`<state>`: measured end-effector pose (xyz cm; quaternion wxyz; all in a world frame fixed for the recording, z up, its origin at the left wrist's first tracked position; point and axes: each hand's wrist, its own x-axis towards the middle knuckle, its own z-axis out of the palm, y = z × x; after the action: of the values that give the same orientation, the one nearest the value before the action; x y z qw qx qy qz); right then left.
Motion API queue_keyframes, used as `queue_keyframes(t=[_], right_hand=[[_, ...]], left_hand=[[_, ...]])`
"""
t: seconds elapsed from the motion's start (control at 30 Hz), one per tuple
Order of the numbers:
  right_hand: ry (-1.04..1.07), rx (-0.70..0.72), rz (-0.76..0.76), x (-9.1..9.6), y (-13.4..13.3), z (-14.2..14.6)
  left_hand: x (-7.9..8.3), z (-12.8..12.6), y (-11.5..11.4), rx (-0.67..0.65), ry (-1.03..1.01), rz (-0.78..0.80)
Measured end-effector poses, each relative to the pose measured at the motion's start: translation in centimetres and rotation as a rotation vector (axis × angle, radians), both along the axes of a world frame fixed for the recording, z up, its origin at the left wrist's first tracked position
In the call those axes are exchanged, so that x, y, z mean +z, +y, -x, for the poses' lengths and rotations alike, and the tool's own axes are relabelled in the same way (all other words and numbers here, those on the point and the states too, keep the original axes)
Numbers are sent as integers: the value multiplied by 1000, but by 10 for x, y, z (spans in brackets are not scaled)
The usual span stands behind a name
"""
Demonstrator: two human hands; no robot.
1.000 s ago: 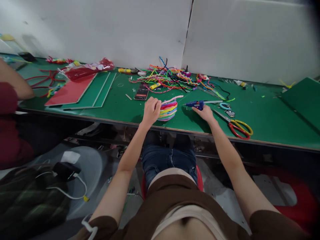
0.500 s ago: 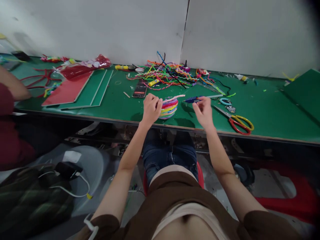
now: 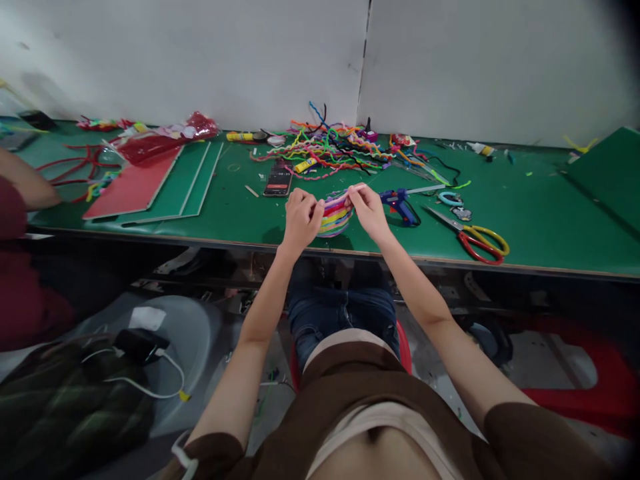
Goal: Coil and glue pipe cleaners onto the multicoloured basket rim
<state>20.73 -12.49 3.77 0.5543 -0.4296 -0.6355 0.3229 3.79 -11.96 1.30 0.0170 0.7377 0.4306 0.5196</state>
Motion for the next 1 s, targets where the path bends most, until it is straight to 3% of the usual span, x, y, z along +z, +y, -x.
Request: queue_keyframes(t=[0.4,0.67,0.87,1.0], right_hand=[[-15,-99,-37,-15,12,-4],[107,25,4,-27,27,-12],[5,123,-39,-19,30,-23],[-175,196,-28,-10,30,-29]], left_hand=[[-2,4,0,-4,28,28],[-4,9,2,-10,51,15],[-5,16,9,-80,19,13],[-5,24,18,-184,8,4]])
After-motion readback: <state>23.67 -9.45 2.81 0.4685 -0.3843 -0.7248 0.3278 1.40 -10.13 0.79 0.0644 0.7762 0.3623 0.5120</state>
